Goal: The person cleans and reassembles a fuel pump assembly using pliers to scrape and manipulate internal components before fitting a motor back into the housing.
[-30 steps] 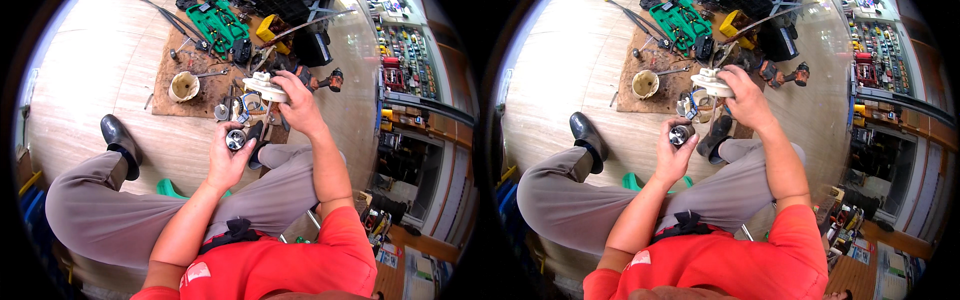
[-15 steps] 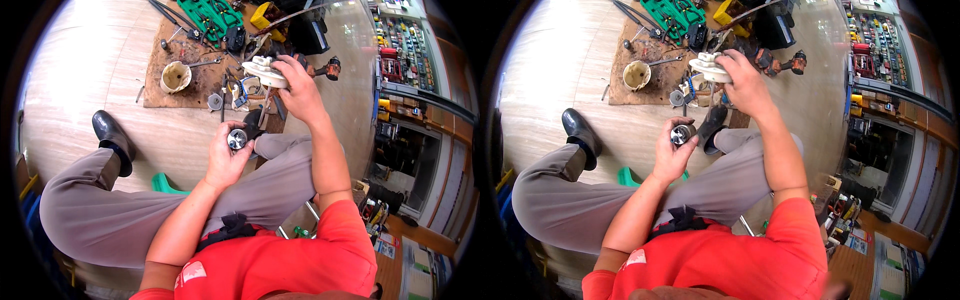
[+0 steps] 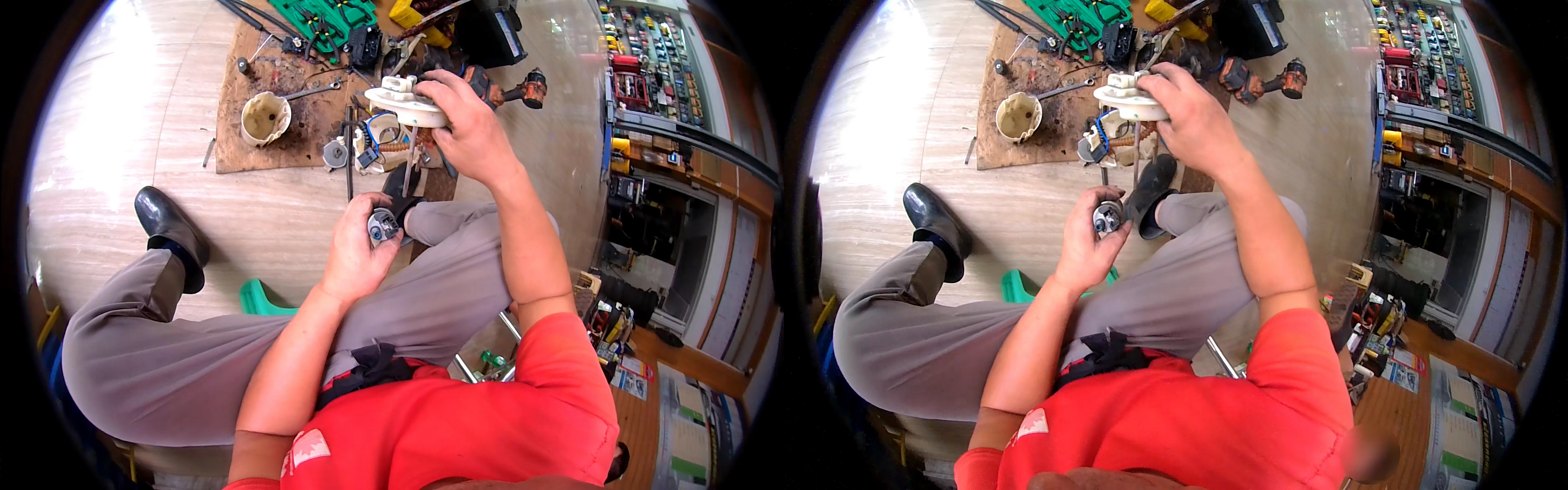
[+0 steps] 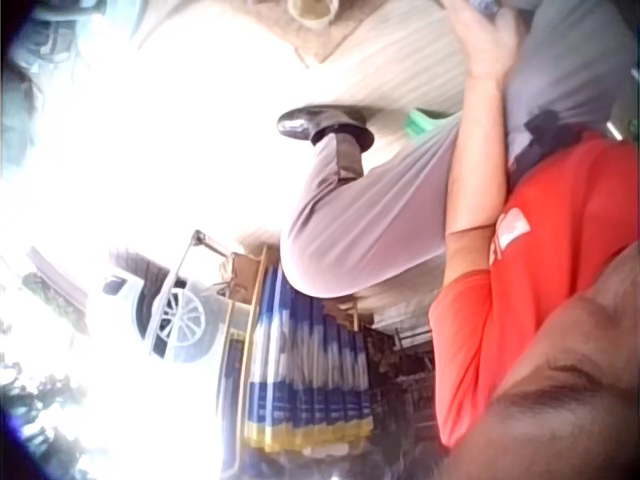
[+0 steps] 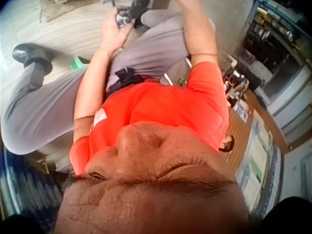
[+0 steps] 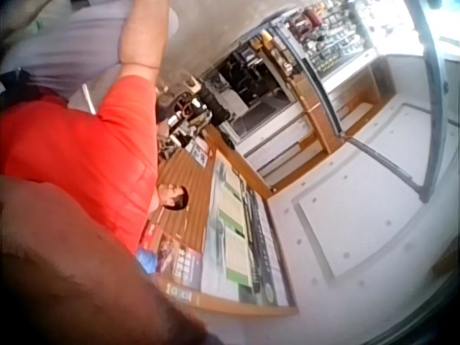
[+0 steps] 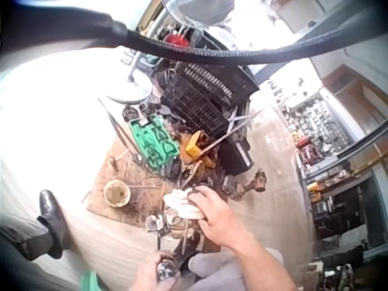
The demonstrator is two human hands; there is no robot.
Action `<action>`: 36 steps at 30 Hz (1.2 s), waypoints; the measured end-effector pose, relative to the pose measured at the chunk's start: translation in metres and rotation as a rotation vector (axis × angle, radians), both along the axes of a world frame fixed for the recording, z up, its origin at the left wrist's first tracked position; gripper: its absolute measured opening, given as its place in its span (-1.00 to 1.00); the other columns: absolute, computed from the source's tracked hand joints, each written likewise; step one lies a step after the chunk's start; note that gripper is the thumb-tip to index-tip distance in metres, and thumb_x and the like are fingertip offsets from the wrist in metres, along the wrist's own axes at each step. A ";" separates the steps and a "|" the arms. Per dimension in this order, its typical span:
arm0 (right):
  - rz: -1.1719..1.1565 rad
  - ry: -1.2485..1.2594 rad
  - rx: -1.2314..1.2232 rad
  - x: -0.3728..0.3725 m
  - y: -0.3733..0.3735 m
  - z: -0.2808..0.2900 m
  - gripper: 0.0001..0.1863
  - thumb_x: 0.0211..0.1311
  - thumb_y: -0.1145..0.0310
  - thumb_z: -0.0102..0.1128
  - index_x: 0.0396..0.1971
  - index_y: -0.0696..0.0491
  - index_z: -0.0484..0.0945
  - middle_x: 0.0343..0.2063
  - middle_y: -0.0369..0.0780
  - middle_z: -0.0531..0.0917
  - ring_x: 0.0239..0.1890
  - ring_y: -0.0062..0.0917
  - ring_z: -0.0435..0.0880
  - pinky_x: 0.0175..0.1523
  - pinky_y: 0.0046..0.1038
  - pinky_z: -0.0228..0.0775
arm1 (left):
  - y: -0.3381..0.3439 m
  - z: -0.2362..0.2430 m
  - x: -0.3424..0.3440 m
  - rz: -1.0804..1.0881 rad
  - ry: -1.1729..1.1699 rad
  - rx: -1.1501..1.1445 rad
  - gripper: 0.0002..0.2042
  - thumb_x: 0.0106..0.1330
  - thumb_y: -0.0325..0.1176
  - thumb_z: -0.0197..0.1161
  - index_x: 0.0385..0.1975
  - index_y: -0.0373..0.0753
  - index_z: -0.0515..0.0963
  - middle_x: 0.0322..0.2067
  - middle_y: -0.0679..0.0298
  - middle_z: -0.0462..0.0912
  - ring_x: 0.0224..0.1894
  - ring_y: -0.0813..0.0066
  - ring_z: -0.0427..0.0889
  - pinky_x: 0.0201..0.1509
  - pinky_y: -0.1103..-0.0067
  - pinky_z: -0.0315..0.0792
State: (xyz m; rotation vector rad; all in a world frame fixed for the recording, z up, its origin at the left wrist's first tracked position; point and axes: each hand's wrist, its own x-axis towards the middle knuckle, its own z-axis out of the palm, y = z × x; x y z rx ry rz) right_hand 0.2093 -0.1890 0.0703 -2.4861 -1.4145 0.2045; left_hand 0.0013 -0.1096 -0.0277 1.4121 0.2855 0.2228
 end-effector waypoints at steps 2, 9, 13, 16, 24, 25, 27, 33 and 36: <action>0.016 -0.014 0.002 0.001 -0.001 -0.002 -0.44 -0.08 0.67 0.22 0.02 0.00 0.46 0.07 -0.07 0.49 0.04 -0.06 0.55 0.08 -0.23 0.49 | -0.001 -0.002 0.001 -0.017 -0.009 0.006 -0.61 0.02 -0.58 0.32 -0.09 -0.33 0.45 -0.06 0.02 0.58 0.02 0.12 0.59 0.13 0.40 0.42; 0.023 -0.018 -0.002 0.002 0.000 -0.003 -0.44 -0.08 0.67 0.22 0.02 0.00 0.46 0.07 -0.06 0.49 0.04 -0.05 0.55 0.09 -0.23 0.49 | -0.001 -0.005 0.001 -0.054 -0.035 0.044 -0.58 -0.02 -0.59 0.32 -0.09 -0.30 0.47 -0.03 0.01 0.58 0.06 0.05 0.57 0.17 0.36 0.42; 0.038 -0.026 0.014 0.002 0.000 -0.002 -0.45 -0.07 0.66 0.21 0.02 0.01 0.46 0.07 -0.05 0.50 0.04 -0.05 0.55 0.09 -0.23 0.49 | 0.000 -0.004 0.001 -0.058 -0.037 0.046 -0.58 -0.03 -0.60 0.33 -0.09 -0.30 0.48 -0.02 0.01 0.58 0.07 0.06 0.58 0.18 0.37 0.42; 0.031 -0.019 0.009 0.001 0.000 -0.003 -0.46 -0.07 0.66 0.21 0.02 0.02 0.46 0.06 -0.04 0.50 0.04 -0.05 0.55 0.10 -0.24 0.49 | 0.000 -0.005 0.001 -0.059 -0.036 0.034 -0.58 -0.04 -0.61 0.33 -0.10 -0.30 0.48 -0.02 0.01 0.58 0.07 0.07 0.57 0.18 0.37 0.42; 0.023 -0.008 0.016 -0.001 0.001 0.000 -0.47 -0.06 0.66 0.20 0.01 0.03 0.46 0.05 -0.06 0.50 0.04 -0.07 0.56 0.10 -0.24 0.49 | 0.003 -0.001 0.003 -0.073 -0.060 0.019 -0.58 -0.04 -0.63 0.33 -0.11 -0.29 0.48 0.01 0.04 0.58 0.11 0.12 0.57 0.21 0.39 0.40; 0.017 -0.005 0.014 -0.001 0.002 0.001 -0.47 -0.06 0.66 0.20 0.01 0.03 0.46 0.05 -0.06 0.51 0.04 -0.07 0.56 0.10 -0.25 0.49 | 0.003 -0.001 0.003 -0.070 -0.062 0.012 -0.58 -0.04 -0.63 0.33 -0.11 -0.28 0.48 0.01 0.03 0.58 0.11 0.12 0.57 0.21 0.39 0.40; 0.014 -0.003 0.013 -0.001 0.002 0.001 -0.47 -0.06 0.66 0.20 0.01 0.03 0.46 0.05 -0.07 0.51 0.04 -0.07 0.56 0.10 -0.25 0.49 | 0.003 -0.001 0.003 -0.064 -0.064 -0.003 -0.58 -0.04 -0.64 0.33 -0.11 -0.28 0.48 0.01 0.03 0.58 0.12 0.12 0.57 0.21 0.40 0.40; -0.003 0.034 0.000 -0.002 0.001 0.001 -0.43 -0.11 0.70 0.15 0.03 0.05 0.47 0.11 -0.06 0.50 0.12 -0.09 0.52 0.15 -0.30 0.44 | 0.003 -0.001 0.003 -0.061 -0.063 -0.011 -0.58 -0.06 -0.65 0.33 -0.11 -0.28 0.48 0.02 0.03 0.58 0.12 0.13 0.57 0.21 0.40 0.40; -0.003 0.039 -0.001 -0.002 0.001 0.001 -0.43 -0.11 0.71 0.15 0.03 0.06 0.47 0.11 -0.05 0.50 0.12 -0.09 0.52 0.16 -0.29 0.44 | 0.002 -0.001 0.002 -0.066 -0.052 -0.030 -0.57 -0.06 -0.66 0.33 -0.11 -0.28 0.48 0.02 0.03 0.57 0.11 0.14 0.57 0.21 0.41 0.40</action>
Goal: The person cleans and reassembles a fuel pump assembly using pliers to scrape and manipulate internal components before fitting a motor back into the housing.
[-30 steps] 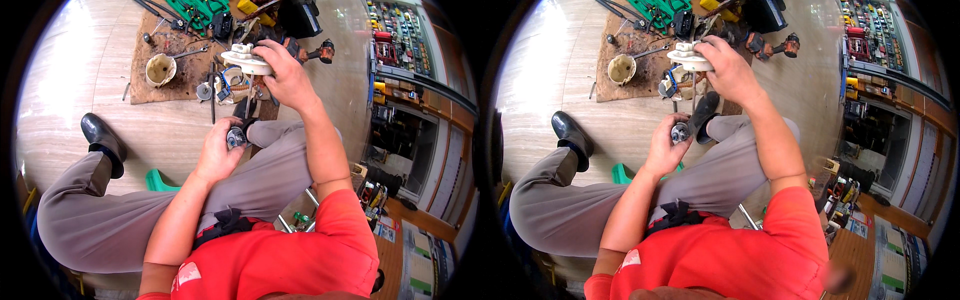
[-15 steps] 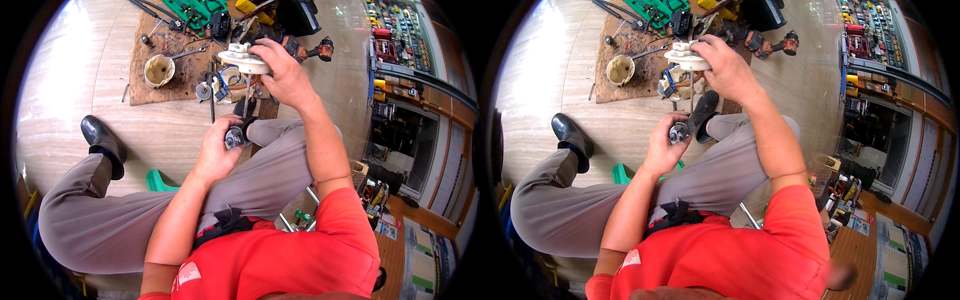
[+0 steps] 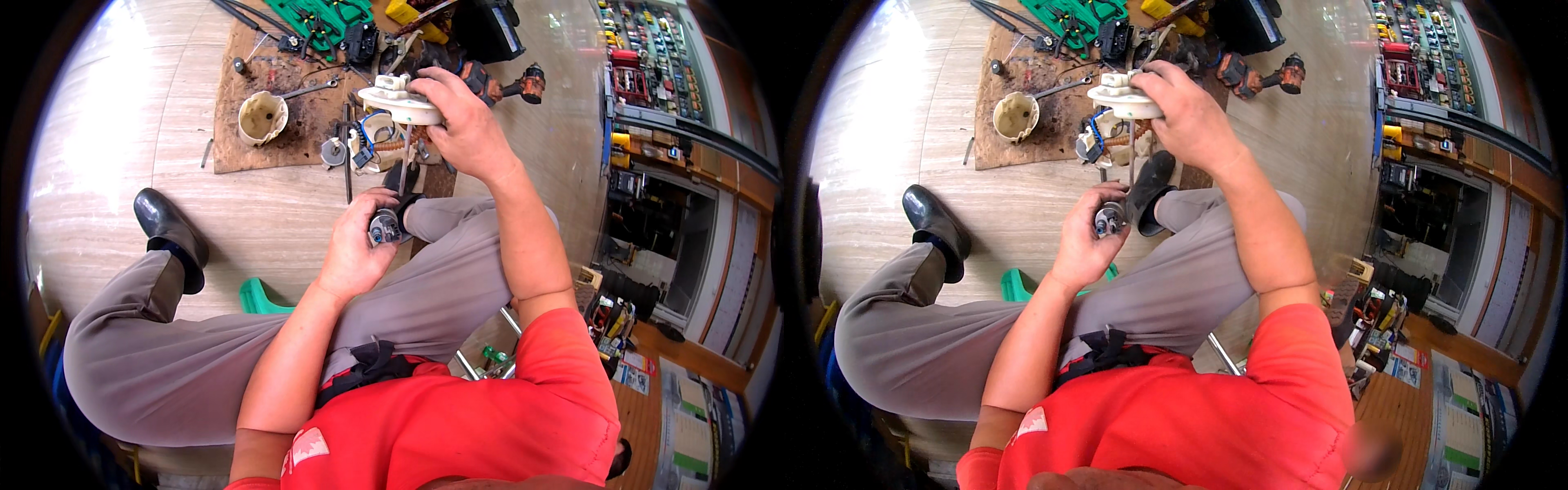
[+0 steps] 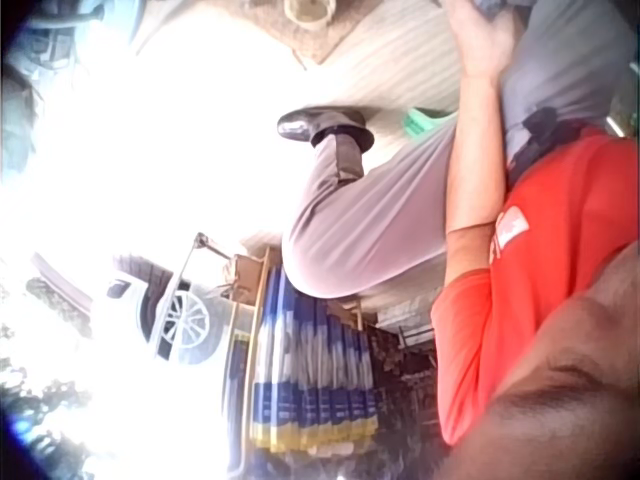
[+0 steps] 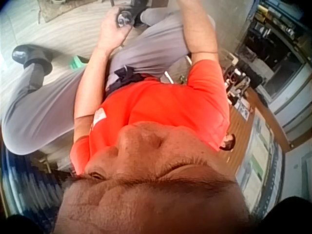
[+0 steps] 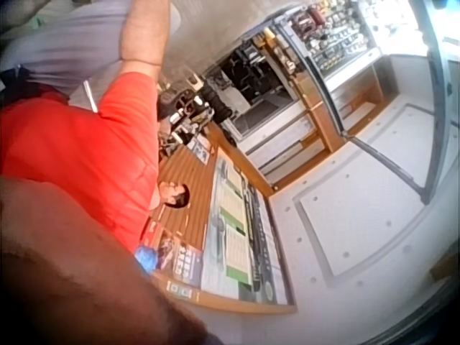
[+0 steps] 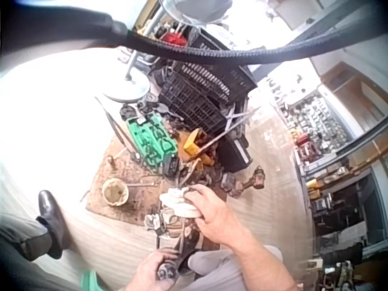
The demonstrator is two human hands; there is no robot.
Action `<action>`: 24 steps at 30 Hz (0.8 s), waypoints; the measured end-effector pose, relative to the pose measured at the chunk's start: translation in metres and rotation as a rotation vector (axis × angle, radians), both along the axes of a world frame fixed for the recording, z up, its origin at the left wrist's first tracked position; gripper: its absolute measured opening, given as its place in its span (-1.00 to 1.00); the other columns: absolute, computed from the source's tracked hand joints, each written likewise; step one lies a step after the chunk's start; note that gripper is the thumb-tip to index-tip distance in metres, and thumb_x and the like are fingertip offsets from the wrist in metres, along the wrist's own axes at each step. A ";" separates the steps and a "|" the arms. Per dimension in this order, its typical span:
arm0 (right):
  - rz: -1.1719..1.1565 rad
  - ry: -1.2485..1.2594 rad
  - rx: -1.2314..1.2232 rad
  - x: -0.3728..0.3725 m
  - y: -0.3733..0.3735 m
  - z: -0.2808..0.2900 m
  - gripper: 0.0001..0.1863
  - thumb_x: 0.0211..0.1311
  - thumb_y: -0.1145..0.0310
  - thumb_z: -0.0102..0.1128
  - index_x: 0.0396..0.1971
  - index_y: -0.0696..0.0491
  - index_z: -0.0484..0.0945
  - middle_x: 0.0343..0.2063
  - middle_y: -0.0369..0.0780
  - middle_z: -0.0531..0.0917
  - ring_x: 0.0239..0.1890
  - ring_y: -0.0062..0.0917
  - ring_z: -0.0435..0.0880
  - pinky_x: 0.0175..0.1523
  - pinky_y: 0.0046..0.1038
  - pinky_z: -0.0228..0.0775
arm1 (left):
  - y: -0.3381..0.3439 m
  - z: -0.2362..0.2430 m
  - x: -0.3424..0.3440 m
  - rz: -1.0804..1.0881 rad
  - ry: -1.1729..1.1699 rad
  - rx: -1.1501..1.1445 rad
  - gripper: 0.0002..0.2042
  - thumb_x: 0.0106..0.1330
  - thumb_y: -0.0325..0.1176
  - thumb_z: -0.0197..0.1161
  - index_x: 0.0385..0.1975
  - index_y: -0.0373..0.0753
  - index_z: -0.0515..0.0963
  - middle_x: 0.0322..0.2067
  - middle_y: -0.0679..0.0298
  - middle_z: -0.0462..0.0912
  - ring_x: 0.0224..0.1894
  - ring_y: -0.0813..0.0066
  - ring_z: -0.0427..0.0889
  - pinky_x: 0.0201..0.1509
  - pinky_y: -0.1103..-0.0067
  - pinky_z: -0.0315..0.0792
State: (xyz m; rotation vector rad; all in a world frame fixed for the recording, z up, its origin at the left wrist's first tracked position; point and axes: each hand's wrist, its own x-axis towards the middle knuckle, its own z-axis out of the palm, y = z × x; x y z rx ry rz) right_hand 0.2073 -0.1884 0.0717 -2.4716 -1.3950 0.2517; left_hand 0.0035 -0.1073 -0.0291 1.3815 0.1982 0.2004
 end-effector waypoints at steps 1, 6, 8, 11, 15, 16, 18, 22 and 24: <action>0.000 0.002 -0.001 0.000 0.000 0.000 -0.43 -0.11 0.71 0.15 0.03 0.06 0.47 0.10 -0.05 0.50 0.12 -0.09 0.52 0.16 -0.29 0.44 | 0.000 0.000 0.000 0.002 -0.003 0.002 -0.57 -0.06 -0.66 0.33 -0.11 -0.28 0.48 0.02 0.03 0.57 0.11 0.14 0.57 0.21 0.41 0.40; 0.034 -0.040 0.020 0.002 0.000 -0.003 -0.46 -0.08 0.67 0.19 0.02 0.03 0.46 0.06 -0.06 0.50 0.04 -0.07 0.56 0.09 -0.25 0.48 | 0.001 0.000 0.000 0.014 -0.031 -0.001 -0.57 -0.07 -0.66 0.33 -0.11 -0.28 0.48 0.02 0.03 0.57 0.11 0.14 0.56 0.20 0.41 0.40; 0.029 -0.036 0.014 0.002 0.000 -0.003 -0.46 -0.08 0.66 0.19 0.02 0.02 0.46 0.07 -0.06 0.50 0.04 -0.07 0.55 0.10 -0.25 0.48 | 0.000 -0.001 0.000 0.018 -0.036 -0.002 -0.56 -0.07 -0.66 0.32 -0.11 -0.28 0.48 0.02 0.03 0.56 0.11 0.14 0.56 0.20 0.41 0.41; 0.027 -0.035 0.010 0.002 0.000 -0.003 -0.46 -0.07 0.66 0.20 0.02 0.02 0.46 0.08 -0.05 0.49 0.05 -0.07 0.55 0.11 -0.25 0.48 | 0.000 -0.002 0.001 0.023 -0.032 0.010 -0.56 -0.07 -0.66 0.32 -0.11 -0.28 0.48 0.02 0.03 0.57 0.11 0.13 0.56 0.20 0.40 0.41; 0.026 -0.037 -0.002 0.002 -0.001 -0.004 -0.46 -0.07 0.66 0.20 0.02 0.02 0.46 0.08 -0.05 0.49 0.05 -0.06 0.55 0.12 -0.25 0.47 | -0.001 -0.001 0.001 0.033 -0.014 0.026 -0.58 -0.07 -0.65 0.31 -0.11 -0.29 0.49 0.00 0.02 0.58 0.10 0.12 0.57 0.20 0.38 0.41; 0.025 -0.038 -0.006 0.002 -0.001 -0.004 -0.46 -0.06 0.66 0.20 0.03 0.02 0.46 0.08 -0.04 0.49 0.06 -0.06 0.54 0.12 -0.25 0.47 | 0.000 -0.001 0.001 0.033 -0.016 0.029 -0.58 -0.06 -0.64 0.31 -0.12 -0.29 0.49 -0.01 0.02 0.58 0.10 0.12 0.57 0.20 0.38 0.41; 0.027 -0.038 -0.007 0.002 0.000 -0.004 -0.46 -0.06 0.65 0.20 0.03 0.02 0.46 0.09 -0.04 0.49 0.05 -0.06 0.54 0.12 -0.25 0.47 | 0.001 -0.001 0.001 0.034 -0.020 0.037 -0.59 -0.06 -0.63 0.31 -0.12 -0.30 0.50 -0.02 0.01 0.59 0.08 0.11 0.58 0.20 0.38 0.42; 0.025 -0.035 -0.008 0.002 0.000 -0.005 -0.46 -0.06 0.65 0.20 0.03 0.02 0.47 0.09 -0.04 0.48 0.06 -0.06 0.54 0.12 -0.24 0.47 | 0.002 0.001 0.001 0.031 -0.009 0.059 -0.59 -0.06 -0.61 0.32 -0.12 -0.31 0.51 -0.04 0.01 0.60 0.07 0.09 0.59 0.18 0.39 0.42; 0.003 -0.017 -0.016 0.000 0.001 -0.004 -0.45 -0.09 0.69 0.17 0.02 0.05 0.47 0.10 -0.04 0.50 0.10 -0.07 0.53 0.15 -0.27 0.45 | 0.003 0.002 0.001 0.028 -0.009 0.064 -0.59 -0.06 -0.60 0.32 -0.11 -0.31 0.51 -0.05 0.02 0.60 0.06 0.09 0.59 0.18 0.39 0.43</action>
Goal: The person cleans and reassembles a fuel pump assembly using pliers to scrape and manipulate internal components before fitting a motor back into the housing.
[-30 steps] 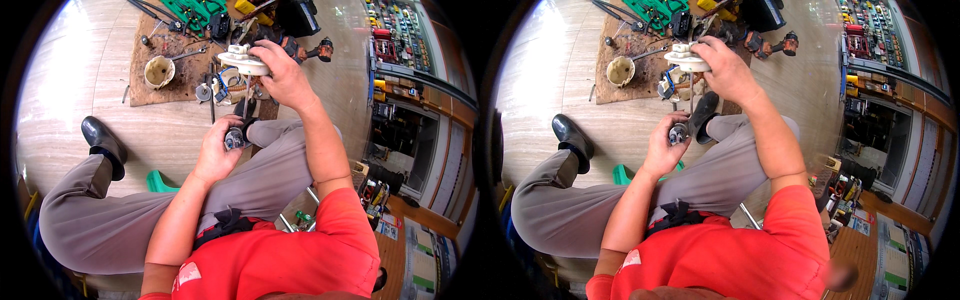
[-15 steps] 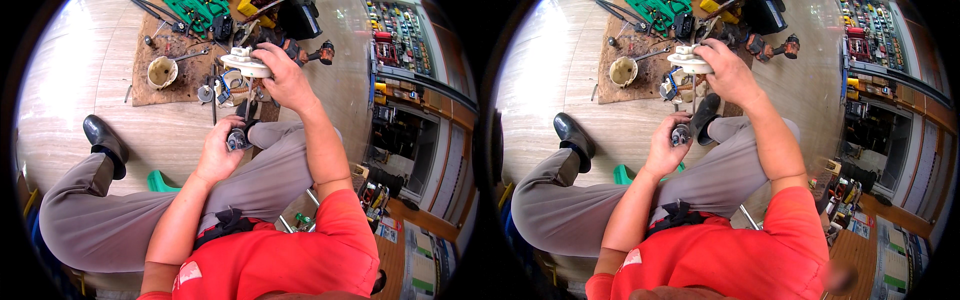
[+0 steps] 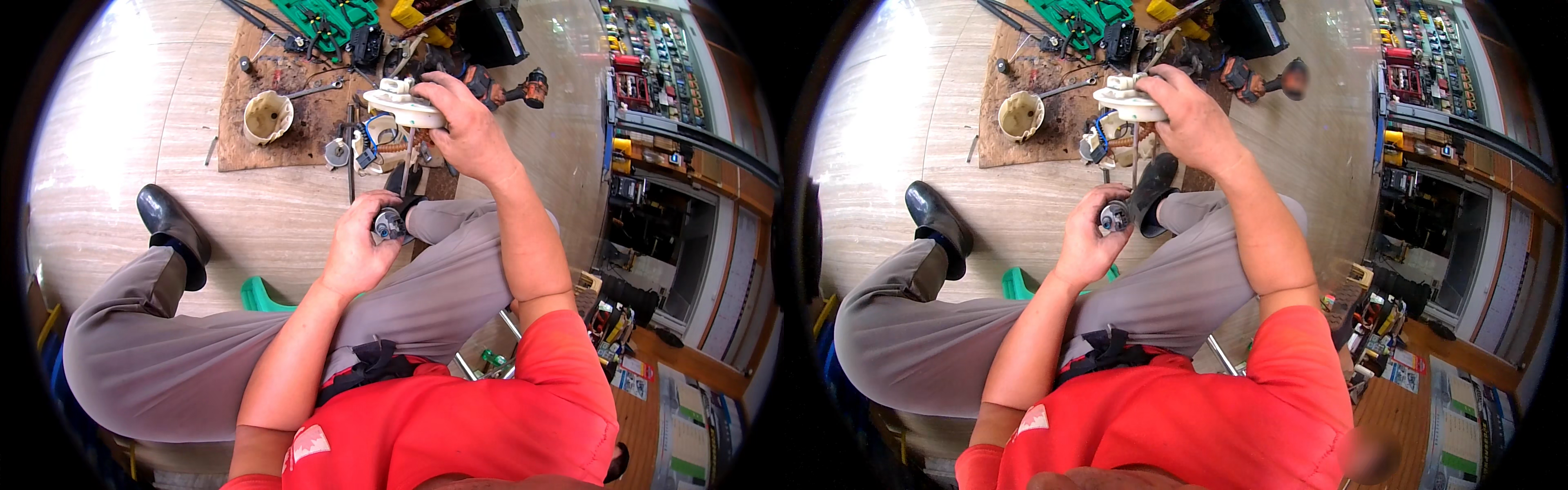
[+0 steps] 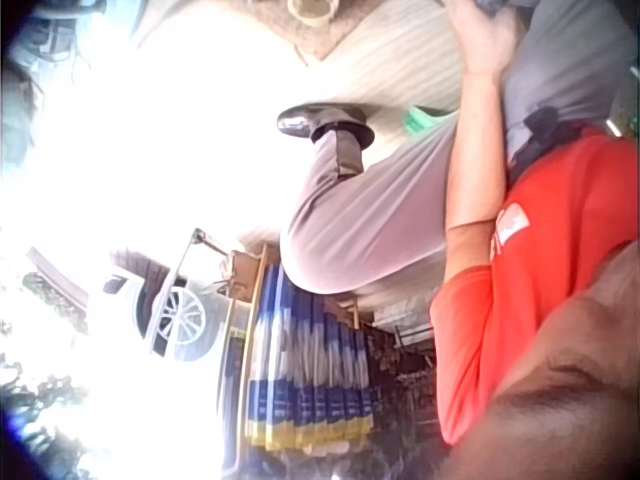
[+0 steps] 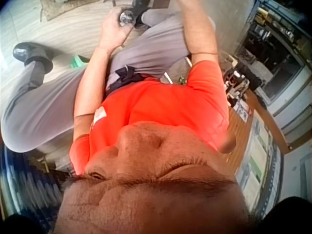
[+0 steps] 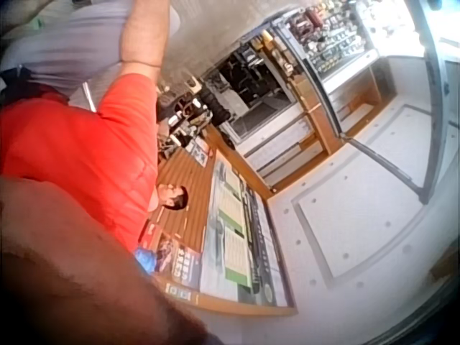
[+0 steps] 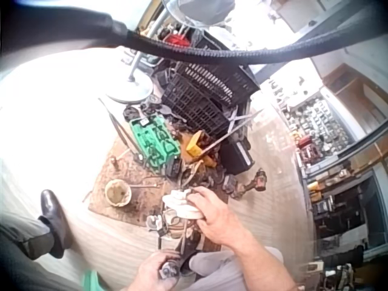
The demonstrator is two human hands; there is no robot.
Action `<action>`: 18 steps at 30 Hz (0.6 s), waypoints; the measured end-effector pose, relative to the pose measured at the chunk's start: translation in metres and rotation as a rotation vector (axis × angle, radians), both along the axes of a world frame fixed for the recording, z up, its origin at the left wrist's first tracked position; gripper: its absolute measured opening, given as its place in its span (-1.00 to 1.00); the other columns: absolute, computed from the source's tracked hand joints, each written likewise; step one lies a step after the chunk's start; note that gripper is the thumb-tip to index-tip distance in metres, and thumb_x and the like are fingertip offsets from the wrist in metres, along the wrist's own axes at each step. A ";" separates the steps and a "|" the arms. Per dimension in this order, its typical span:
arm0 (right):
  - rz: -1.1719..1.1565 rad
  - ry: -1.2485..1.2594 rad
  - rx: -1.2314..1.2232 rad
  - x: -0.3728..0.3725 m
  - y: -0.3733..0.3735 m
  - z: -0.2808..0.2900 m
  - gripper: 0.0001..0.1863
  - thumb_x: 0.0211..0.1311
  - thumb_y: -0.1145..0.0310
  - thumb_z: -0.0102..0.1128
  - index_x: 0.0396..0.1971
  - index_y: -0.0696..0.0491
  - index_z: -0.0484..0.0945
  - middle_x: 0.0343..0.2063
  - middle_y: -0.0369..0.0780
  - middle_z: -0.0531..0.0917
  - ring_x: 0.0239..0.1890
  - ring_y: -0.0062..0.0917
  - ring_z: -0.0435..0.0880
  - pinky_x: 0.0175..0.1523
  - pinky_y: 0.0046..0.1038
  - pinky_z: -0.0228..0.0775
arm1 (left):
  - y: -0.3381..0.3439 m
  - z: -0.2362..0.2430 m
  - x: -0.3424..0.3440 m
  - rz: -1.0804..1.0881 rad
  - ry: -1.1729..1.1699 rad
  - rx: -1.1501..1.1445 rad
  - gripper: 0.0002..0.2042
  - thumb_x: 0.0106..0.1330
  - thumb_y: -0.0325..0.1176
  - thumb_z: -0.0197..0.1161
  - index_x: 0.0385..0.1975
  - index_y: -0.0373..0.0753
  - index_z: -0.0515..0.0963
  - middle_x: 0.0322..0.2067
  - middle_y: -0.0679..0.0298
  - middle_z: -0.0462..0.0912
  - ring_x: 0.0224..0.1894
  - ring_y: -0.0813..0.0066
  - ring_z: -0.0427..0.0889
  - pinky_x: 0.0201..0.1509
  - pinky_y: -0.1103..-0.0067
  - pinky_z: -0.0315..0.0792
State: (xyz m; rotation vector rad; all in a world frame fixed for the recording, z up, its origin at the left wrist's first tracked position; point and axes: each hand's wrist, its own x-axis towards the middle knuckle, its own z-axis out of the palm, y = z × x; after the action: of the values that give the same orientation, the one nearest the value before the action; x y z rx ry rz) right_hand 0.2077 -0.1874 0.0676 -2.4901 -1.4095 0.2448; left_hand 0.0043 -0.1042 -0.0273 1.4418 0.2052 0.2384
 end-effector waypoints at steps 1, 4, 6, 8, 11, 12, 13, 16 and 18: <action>-0.011 0.009 -0.004 -0.001 0.000 0.000 -0.44 -0.10 0.71 0.15 0.02 0.07 0.47 0.11 -0.04 0.50 0.12 -0.08 0.52 0.17 -0.28 0.44 | 0.000 0.000 0.000 0.001 0.001 -0.006 -0.59 -0.06 -0.60 0.32 -0.11 -0.31 0.51 -0.05 0.02 0.60 0.05 0.10 0.59 0.17 0.39 0.43; -0.012 0.015 -0.002 -0.001 0.000 0.000 -0.44 -0.09 0.71 0.16 0.03 0.07 0.47 0.11 -0.04 0.50 0.12 -0.08 0.53 0.16 -0.29 0.45 | 0.000 0.001 0.000 0.005 0.002 -0.022 -0.59 -0.05 -0.60 0.31 -0.12 -0.32 0.51 -0.06 0.03 0.60 0.02 0.11 0.60 0.15 0.39 0.44; -0.007 0.014 0.000 -0.001 0.001 0.001 -0.44 -0.09 0.71 0.16 0.03 0.06 0.47 0.11 -0.04 0.50 0.12 -0.08 0.53 0.16 -0.29 0.45 | 0.001 0.001 0.000 0.007 0.005 -0.032 -0.60 -0.05 -0.61 0.31 -0.12 -0.33 0.51 -0.07 0.04 0.61 0.00 0.12 0.60 0.13 0.40 0.44; -0.005 0.017 -0.003 -0.001 0.001 0.001 -0.44 -0.09 0.71 0.16 0.03 0.06 0.47 0.11 -0.04 0.50 0.12 -0.08 0.53 0.16 -0.29 0.45 | 0.000 0.002 0.000 0.009 0.013 -0.039 -0.60 -0.05 -0.61 0.30 -0.12 -0.33 0.51 -0.08 0.04 0.61 0.00 0.14 0.61 0.12 0.42 0.44; -0.004 0.024 -0.009 -0.001 0.001 0.001 -0.44 -0.09 0.70 0.17 0.03 0.05 0.47 0.12 -0.04 0.49 0.12 -0.08 0.53 0.16 -0.29 0.45 | -0.001 0.001 0.000 0.006 0.020 -0.061 -0.60 -0.07 -0.60 0.28 -0.13 -0.35 0.51 -0.09 0.01 0.59 0.01 0.05 0.58 0.15 0.38 0.43; -0.002 0.026 -0.007 -0.001 0.000 0.001 -0.44 -0.08 0.70 0.17 0.03 0.05 0.47 0.12 -0.04 0.49 0.11 -0.08 0.53 0.16 -0.29 0.45 | -0.001 0.001 0.000 0.003 0.022 -0.070 -0.59 -0.09 -0.59 0.27 -0.13 -0.36 0.51 -0.09 -0.01 0.58 0.02 0.00 0.57 0.17 0.36 0.42; -0.001 0.028 -0.005 -0.001 0.000 0.001 -0.44 -0.08 0.70 0.18 0.03 0.05 0.47 0.12 -0.04 0.49 0.11 -0.08 0.53 0.15 -0.29 0.45 | -0.001 0.001 0.000 0.007 0.013 -0.060 -0.60 -0.07 -0.60 0.28 -0.12 -0.35 0.50 -0.08 0.01 0.59 0.02 0.05 0.58 0.16 0.38 0.43; -0.011 0.038 -0.011 -0.002 0.001 0.000 -0.44 -0.08 0.69 0.18 0.03 0.05 0.48 0.13 -0.04 0.49 0.12 -0.08 0.53 0.15 -0.28 0.45 | 0.000 0.001 0.000 0.017 -0.004 -0.038 -0.60 -0.04 -0.62 0.30 -0.12 -0.33 0.50 -0.06 0.04 0.60 0.01 0.15 0.60 0.13 0.43 0.43; -0.009 0.029 -0.008 -0.002 0.000 -0.001 -0.44 -0.08 0.69 0.18 0.03 0.05 0.48 0.13 -0.04 0.49 0.12 -0.08 0.53 0.15 -0.28 0.45 | 0.000 0.001 0.000 0.021 -0.003 -0.040 -0.60 -0.04 -0.63 0.30 -0.11 -0.33 0.50 -0.06 0.04 0.59 0.01 0.14 0.60 0.14 0.42 0.43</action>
State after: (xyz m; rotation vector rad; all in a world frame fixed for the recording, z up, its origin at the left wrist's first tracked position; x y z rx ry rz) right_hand 0.2060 -0.1871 0.0670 -2.4889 -1.3884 0.2846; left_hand 0.0041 -0.1040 -0.0259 1.4002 0.2212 0.2522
